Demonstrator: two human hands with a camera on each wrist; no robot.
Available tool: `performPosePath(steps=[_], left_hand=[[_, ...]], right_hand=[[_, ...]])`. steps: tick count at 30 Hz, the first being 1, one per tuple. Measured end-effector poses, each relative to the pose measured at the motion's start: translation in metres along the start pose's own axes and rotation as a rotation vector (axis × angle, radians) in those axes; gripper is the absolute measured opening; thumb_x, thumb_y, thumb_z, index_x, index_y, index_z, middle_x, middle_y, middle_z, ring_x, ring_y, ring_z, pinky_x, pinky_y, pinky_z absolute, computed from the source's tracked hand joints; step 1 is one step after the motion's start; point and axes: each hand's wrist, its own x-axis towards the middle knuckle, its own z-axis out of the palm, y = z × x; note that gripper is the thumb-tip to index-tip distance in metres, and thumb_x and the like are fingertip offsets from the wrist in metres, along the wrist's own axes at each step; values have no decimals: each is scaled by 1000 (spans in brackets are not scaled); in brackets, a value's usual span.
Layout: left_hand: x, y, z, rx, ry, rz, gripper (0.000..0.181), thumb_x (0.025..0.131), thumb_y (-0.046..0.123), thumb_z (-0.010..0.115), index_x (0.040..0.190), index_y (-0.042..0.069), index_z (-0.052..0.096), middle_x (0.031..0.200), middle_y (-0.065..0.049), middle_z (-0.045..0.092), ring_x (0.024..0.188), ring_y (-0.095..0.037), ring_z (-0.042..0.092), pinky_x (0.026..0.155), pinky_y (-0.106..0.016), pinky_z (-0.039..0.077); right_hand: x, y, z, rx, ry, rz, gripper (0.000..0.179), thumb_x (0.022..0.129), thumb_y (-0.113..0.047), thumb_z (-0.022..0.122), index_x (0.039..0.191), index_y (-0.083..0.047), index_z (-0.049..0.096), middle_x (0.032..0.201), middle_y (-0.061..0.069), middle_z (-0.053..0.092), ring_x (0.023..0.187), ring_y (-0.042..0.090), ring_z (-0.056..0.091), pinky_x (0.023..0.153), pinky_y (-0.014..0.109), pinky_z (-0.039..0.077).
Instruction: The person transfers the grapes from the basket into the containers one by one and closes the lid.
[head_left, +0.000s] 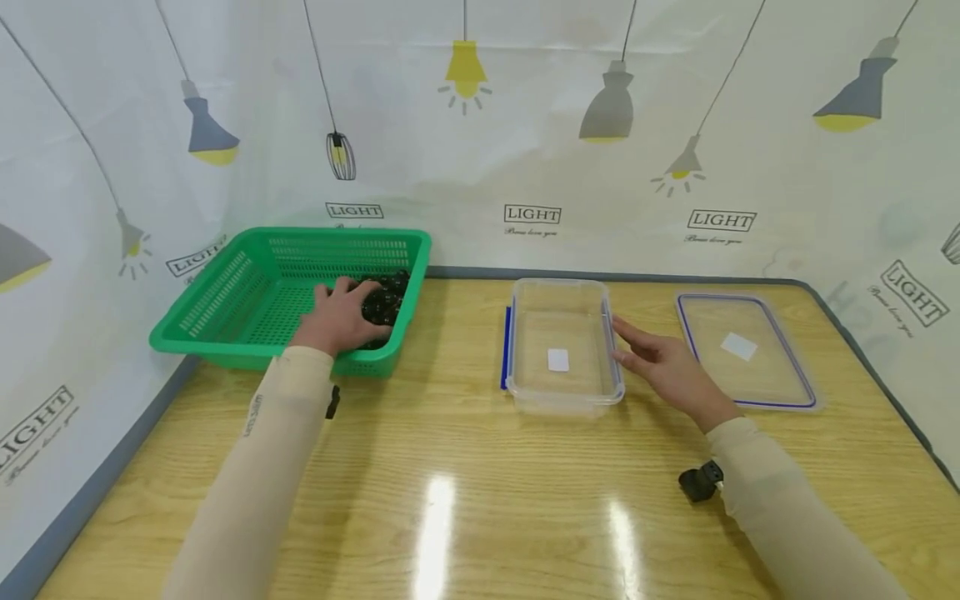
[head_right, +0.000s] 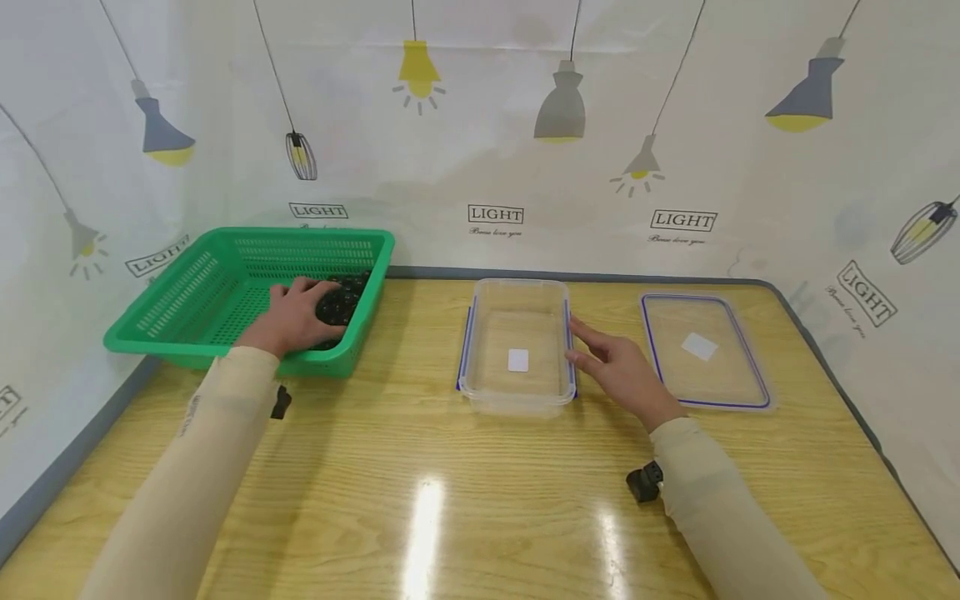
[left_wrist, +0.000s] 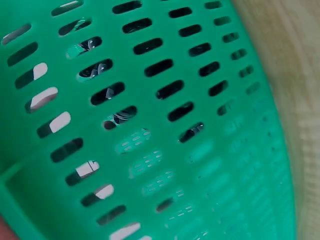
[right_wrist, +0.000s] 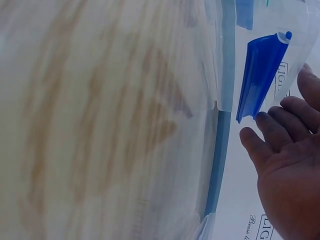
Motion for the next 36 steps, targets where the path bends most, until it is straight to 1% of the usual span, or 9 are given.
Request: performPosePath(steps=[2, 5, 8, 12, 15, 19, 26, 31, 36], left_hand=[[3, 0, 1, -6, 2, 11, 76, 90, 41, 69, 153, 18, 33, 153, -23, 17, 134, -51, 14, 83, -68, 41], [7, 1, 2, -23, -9, 21, 73, 90, 34, 70, 152, 17, 35, 151, -24, 15, 131, -52, 16, 86, -67, 41], [9, 1, 3, -38, -32, 22, 71, 91, 29, 69, 151, 15, 34, 152, -25, 10, 131, -55, 18, 89, -68, 38], [11, 0, 5, -37, -60, 24, 69, 92, 26, 67, 151, 14, 33, 154, -24, 5, 133, -57, 16, 91, -69, 37], [14, -1, 7, -23, -48, 30, 67, 93, 26, 66, 150, 13, 34, 154, -24, 5, 134, -57, 17, 93, -68, 37], [18, 1, 8, -6, -25, 33, 62, 94, 28, 64, 148, 13, 36, 152, -25, 7, 132, -57, 21, 92, -67, 38], [20, 3, 10, -1, -38, 25, 61, 96, 27, 62, 149, 13, 36, 155, -24, 5, 132, -60, 20, 90, -68, 39], [22, 2, 12, 4, -34, 43, 61, 95, 24, 63, 148, 13, 36, 153, -24, 7, 132, -57, 21, 90, -66, 39], [23, 1, 14, -11, -23, 65, 60, 92, 19, 67, 145, 11, 39, 152, -23, 10, 133, -53, 22, 88, -63, 41]], right_hand=[[1, 0, 1, -2, 5, -13, 55, 101, -24, 57, 149, -3, 38, 155, 9, 31, 138, 33, 34, 107, 43, 32], [1, 0, 1, -4, -1, -11, 56, 102, -25, 57, 150, -5, 37, 155, 9, 31, 138, 33, 34, 107, 44, 32], [2, 0, 1, 3, -12, -4, 57, 102, -27, 56, 151, -7, 37, 156, 8, 30, 139, 33, 33, 108, 45, 31], [3, -3, 1, -5, -21, 11, 57, 102, -28, 56, 151, -8, 36, 156, 6, 30, 139, 34, 33, 108, 47, 31], [2, -5, 0, -19, -21, 18, 57, 102, -28, 56, 151, -9, 36, 156, 5, 31, 138, 35, 34, 108, 47, 31], [2, -5, 0, -21, -15, 19, 56, 102, -27, 56, 151, -10, 37, 155, 5, 31, 138, 34, 34, 108, 46, 32], [0, -3, 0, -3, -17, 30, 57, 102, -28, 56, 152, -10, 36, 156, 5, 30, 139, 33, 32, 109, 46, 31], [0, -3, 0, -3, -18, 34, 57, 102, -28, 56, 152, -10, 35, 156, 5, 30, 139, 33, 33, 108, 46, 31], [-1, -3, 0, 3, -16, 45, 57, 101, -28, 57, 152, -10, 35, 155, 6, 30, 139, 33, 33, 108, 47, 32]])
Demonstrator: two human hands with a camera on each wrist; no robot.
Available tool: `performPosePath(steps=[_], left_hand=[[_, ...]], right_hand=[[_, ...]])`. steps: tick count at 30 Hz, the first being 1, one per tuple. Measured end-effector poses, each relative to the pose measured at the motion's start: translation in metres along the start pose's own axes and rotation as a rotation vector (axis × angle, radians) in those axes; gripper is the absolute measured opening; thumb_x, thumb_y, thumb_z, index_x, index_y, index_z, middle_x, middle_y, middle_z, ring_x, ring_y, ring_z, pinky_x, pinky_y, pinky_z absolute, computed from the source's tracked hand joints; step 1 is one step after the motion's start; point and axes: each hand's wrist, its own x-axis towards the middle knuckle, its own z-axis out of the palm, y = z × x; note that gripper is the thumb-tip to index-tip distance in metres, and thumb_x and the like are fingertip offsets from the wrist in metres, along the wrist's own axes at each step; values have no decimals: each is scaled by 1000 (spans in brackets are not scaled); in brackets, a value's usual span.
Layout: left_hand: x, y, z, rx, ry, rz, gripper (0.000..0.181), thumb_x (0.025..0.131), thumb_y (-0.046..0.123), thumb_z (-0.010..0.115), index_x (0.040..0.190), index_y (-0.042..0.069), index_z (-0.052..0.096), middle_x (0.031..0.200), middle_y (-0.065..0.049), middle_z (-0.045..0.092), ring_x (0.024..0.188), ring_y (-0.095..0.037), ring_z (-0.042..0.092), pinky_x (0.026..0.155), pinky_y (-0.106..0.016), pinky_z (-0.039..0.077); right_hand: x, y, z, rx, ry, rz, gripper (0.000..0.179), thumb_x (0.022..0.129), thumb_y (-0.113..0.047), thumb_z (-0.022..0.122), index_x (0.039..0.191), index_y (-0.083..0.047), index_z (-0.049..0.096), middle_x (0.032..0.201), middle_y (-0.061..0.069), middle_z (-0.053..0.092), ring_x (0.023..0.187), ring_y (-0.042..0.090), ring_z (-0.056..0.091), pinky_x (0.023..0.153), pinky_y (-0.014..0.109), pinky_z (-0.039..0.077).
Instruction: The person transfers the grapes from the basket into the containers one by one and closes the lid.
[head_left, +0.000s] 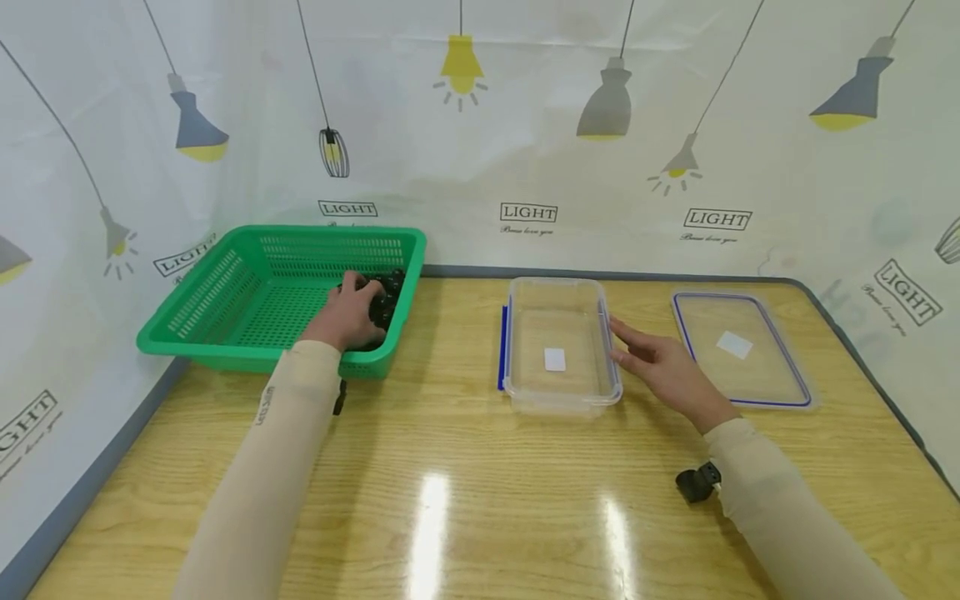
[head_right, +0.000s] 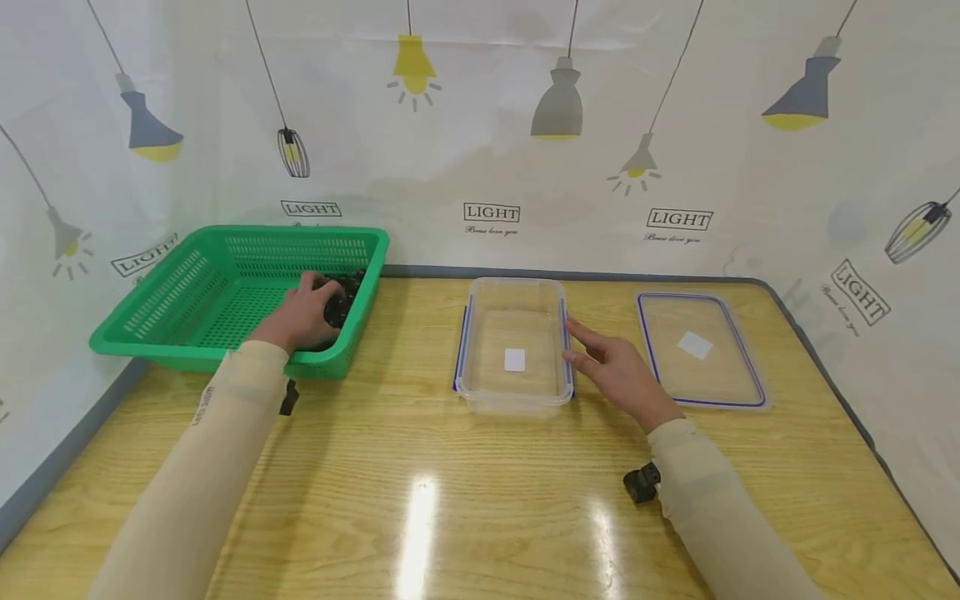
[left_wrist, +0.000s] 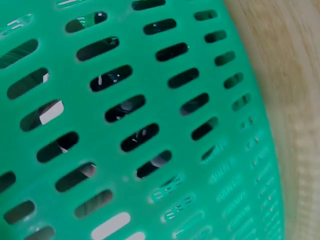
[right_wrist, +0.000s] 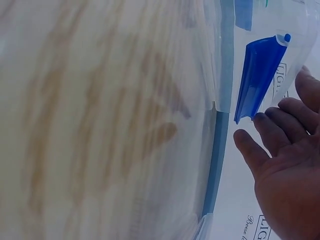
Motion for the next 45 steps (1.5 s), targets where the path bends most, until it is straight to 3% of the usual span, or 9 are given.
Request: performPosePath(steps=[8, 15, 25, 33, 45], left_hand=[[-4, 1, 0, -37, 75, 16, 57, 89, 14, 71, 139, 10, 45, 147, -24, 19, 121, -53, 35, 82, -59, 45], [-8, -3, -9, -78, 176, 52, 50, 90, 12, 71, 134, 8, 47, 145, -21, 29, 125, -57, 31, 89, -62, 42], [-19, -7, -29, -123, 245, 80, 49, 90, 10, 71, 132, 5, 48, 142, -22, 33, 120, -52, 35, 91, -62, 39], [-29, 4, -48, -147, 300, 91, 49, 90, 10, 70, 134, 6, 49, 143, -22, 32, 125, -49, 33, 94, -63, 37], [-34, 40, -75, -107, 462, 178, 45, 86, 4, 67, 129, 6, 54, 131, -20, 44, 107, -41, 37, 87, -57, 41]], right_hand=[[-1, 1, 2, 2, -4, 10, 57, 102, -27, 56, 152, -10, 35, 156, 6, 30, 139, 34, 33, 108, 47, 31], [1, 1, 1, -31, 11, 11, 56, 102, -28, 56, 152, -10, 36, 155, 7, 32, 138, 35, 35, 108, 48, 32], [2, -1, 2, -33, 7, 27, 56, 102, -27, 55, 151, -10, 36, 155, 8, 32, 138, 35, 34, 108, 48, 31], [2, 2, 1, -36, 6, 16, 57, 102, -30, 55, 152, -10, 35, 155, 7, 32, 138, 35, 35, 107, 48, 32], [2, 7, -1, -12, 6, -7, 57, 102, -31, 55, 152, -10, 35, 155, 9, 32, 138, 34, 34, 107, 48, 33]])
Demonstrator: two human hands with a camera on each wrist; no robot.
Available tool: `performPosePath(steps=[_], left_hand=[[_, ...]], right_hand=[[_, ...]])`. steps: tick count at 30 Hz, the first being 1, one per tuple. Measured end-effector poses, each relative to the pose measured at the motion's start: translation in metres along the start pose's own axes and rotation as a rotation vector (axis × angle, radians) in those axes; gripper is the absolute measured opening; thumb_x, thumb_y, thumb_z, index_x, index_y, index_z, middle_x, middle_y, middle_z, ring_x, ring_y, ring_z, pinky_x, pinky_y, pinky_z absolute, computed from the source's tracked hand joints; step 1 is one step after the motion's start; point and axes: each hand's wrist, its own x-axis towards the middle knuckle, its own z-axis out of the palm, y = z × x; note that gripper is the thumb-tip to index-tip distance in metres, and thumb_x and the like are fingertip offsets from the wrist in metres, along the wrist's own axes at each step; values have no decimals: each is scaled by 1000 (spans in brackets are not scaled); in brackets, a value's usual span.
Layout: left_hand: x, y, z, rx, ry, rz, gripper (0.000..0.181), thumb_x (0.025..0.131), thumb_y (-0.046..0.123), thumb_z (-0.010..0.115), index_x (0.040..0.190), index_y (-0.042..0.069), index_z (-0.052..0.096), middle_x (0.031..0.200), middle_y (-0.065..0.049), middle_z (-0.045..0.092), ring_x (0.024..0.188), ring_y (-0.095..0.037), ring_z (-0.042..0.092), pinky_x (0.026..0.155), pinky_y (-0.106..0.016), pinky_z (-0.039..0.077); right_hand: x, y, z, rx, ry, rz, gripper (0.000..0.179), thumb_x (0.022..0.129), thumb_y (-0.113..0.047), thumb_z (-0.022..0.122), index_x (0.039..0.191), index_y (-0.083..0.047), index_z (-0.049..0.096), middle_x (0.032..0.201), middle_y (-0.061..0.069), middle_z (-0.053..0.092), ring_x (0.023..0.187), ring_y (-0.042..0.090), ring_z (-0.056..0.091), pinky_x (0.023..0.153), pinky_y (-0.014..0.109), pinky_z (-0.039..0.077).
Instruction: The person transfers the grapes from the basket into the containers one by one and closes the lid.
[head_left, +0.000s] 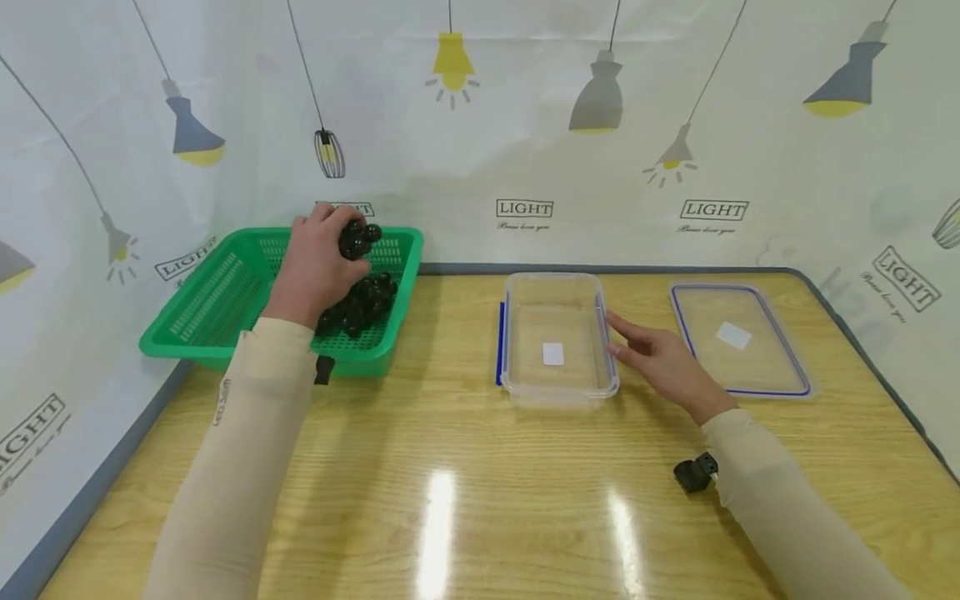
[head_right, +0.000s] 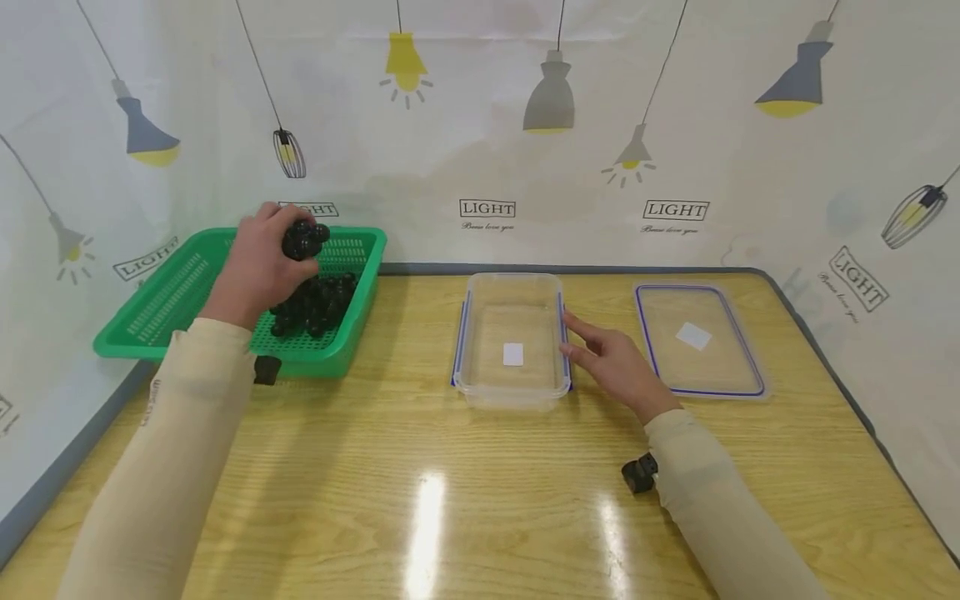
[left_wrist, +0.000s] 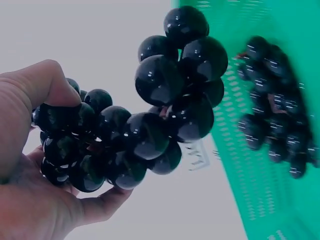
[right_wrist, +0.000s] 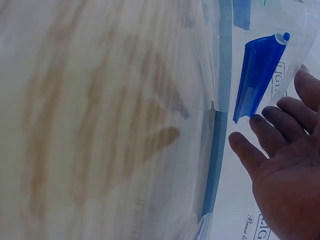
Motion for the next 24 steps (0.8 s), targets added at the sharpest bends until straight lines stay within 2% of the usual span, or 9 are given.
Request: performPosePath(steps=[7, 13, 19, 24], left_hand=[[5, 36, -4, -49, 102, 90, 42, 84, 0, 64, 125, 8, 57, 123, -16, 46, 107, -39, 37, 87, -55, 45], [8, 66, 7, -110, 138, 162, 44, 80, -1, 68, 121, 9, 60, 120, -14, 48, 105, -36, 38, 88, -50, 46], [18, 98, 35, -158, 139, 206, 46, 79, 1, 73, 122, 11, 61, 121, -11, 49, 107, -33, 40, 88, -45, 47], [27, 124, 71, -118, 120, 277, 49, 81, 4, 75, 126, 12, 59, 123, -11, 48, 108, -32, 41, 85, -42, 49]], right_hand=[[-1, 0, 0, 4, 5, 11, 57, 102, -31, 55, 152, -12, 35, 155, 10, 31, 138, 36, 33, 108, 50, 31], [0, 5, 5, 5, 2, 15, 58, 101, -32, 56, 151, -10, 37, 154, 9, 34, 138, 35, 35, 108, 48, 32], [0, 3, 5, -11, 18, 28, 56, 102, -30, 56, 151, -11, 38, 153, 10, 35, 137, 36, 35, 108, 49, 32], [0, 4, 3, -2, 22, 16, 56, 102, -30, 56, 151, -11, 37, 153, 9, 35, 137, 35, 35, 108, 49, 32]])
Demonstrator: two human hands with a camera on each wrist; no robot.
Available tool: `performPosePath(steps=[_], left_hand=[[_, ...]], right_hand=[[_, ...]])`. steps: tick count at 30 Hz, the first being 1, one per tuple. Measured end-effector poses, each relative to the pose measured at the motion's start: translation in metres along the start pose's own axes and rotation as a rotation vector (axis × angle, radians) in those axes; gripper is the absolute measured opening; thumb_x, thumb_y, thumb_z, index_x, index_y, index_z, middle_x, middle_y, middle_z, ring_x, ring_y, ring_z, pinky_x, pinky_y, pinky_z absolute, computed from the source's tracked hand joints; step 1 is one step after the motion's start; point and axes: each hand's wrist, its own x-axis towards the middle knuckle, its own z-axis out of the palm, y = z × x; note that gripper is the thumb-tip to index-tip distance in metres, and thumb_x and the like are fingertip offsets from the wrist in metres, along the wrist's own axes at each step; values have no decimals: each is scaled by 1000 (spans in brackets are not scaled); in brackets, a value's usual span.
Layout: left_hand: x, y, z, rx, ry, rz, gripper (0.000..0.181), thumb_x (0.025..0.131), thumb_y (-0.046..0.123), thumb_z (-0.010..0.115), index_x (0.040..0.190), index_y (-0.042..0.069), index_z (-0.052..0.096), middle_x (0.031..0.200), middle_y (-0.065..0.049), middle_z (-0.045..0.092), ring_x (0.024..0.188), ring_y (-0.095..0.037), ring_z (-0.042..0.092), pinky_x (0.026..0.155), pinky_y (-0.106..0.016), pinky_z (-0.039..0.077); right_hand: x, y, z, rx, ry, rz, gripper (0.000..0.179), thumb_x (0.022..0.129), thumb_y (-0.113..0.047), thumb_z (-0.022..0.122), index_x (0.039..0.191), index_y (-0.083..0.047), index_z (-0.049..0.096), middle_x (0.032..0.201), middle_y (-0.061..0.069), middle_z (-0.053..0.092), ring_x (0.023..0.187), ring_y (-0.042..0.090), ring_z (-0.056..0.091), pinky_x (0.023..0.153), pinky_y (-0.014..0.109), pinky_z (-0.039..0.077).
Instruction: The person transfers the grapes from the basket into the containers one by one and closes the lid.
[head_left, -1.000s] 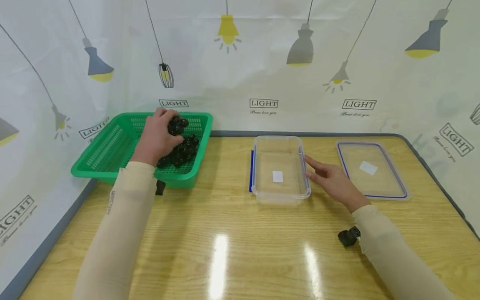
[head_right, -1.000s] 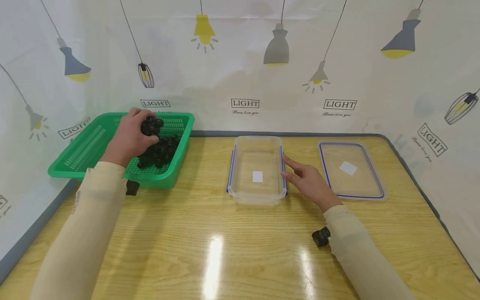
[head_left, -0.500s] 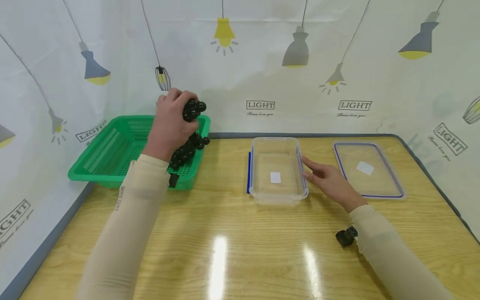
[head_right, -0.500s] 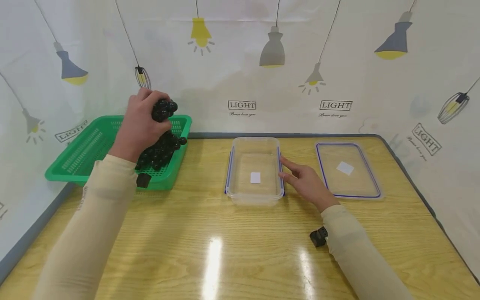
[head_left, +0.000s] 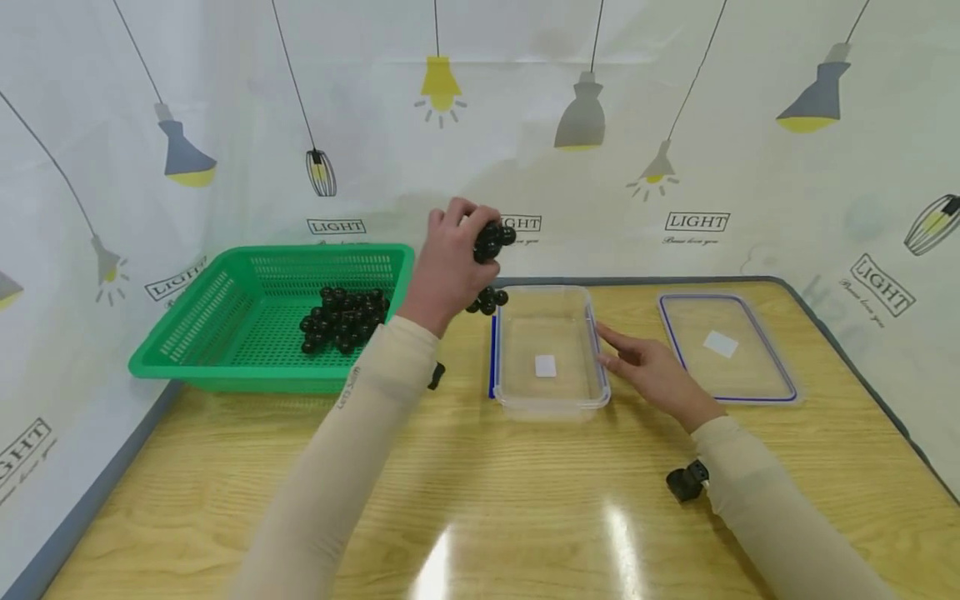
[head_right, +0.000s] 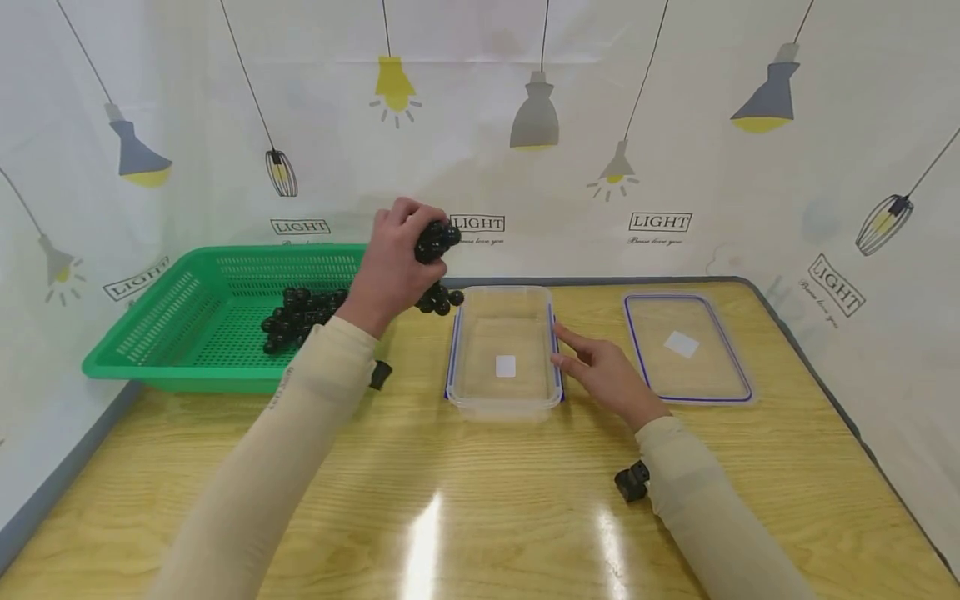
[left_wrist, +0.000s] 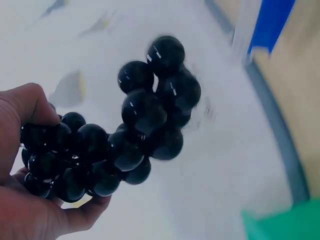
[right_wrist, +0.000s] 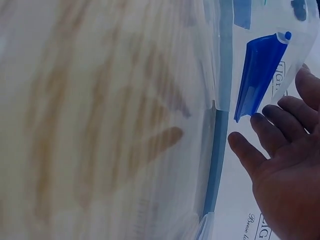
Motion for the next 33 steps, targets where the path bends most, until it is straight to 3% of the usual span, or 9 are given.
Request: performPosePath(steps=[7, 13, 17, 21, 26, 33], left_hand=[[0, 15, 60, -30, -48, 13, 48, 82, 8, 75, 127, 14, 59, 125, -9, 47, 109, -32, 41, 87, -38, 48], [2, 23, 92, -73, -107, -55, 48, 85, 14, 74, 129, 17, 57, 125, -8, 46, 107, -30, 43, 85, -36, 49], [4, 23, 100, -53, -193, -124, 47, 88, 15, 73, 131, 20, 55, 127, -7, 44, 108, -29, 43, 84, -35, 50], [9, 23, 101, -11, -321, -149, 46, 91, 15, 70, 134, 22, 54, 130, -6, 41, 111, -29, 42, 84, -36, 49], [16, 22, 102, 66, -446, -132, 45, 93, 22, 70, 135, 23, 53, 131, -6, 39, 111, -29, 41, 84, -37, 48], [20, 21, 103, 109, -528, -67, 53, 88, 30, 76, 135, 21, 56, 128, -7, 39, 108, -27, 40, 83, -36, 48]], right_hand=[[-1, 4, 8, 18, -26, 13, 55, 102, -27, 56, 151, -10, 38, 153, 10, 35, 138, 35, 34, 109, 49, 31], [0, 3, 10, -2, -8, -14, 53, 102, -22, 56, 149, -6, 39, 152, 11, 37, 138, 35, 35, 109, 49, 30], [1, 1, 10, 4, -24, -5, 54, 103, -25, 55, 151, -8, 38, 153, 9, 35, 138, 34, 34, 109, 48, 30], [1, -1, 9, -25, -20, 8, 55, 103, -30, 54, 151, -12, 38, 152, 10, 36, 136, 35, 38, 108, 49, 33], [-1, -1, 4, -36, -6, 17, 56, 102, -34, 54, 152, -14, 38, 152, 12, 37, 134, 38, 40, 107, 50, 34], [-2, -2, -1, -14, -2, 21, 54, 103, -28, 54, 152, -12, 37, 153, 12, 36, 135, 37, 39, 107, 50, 34]])
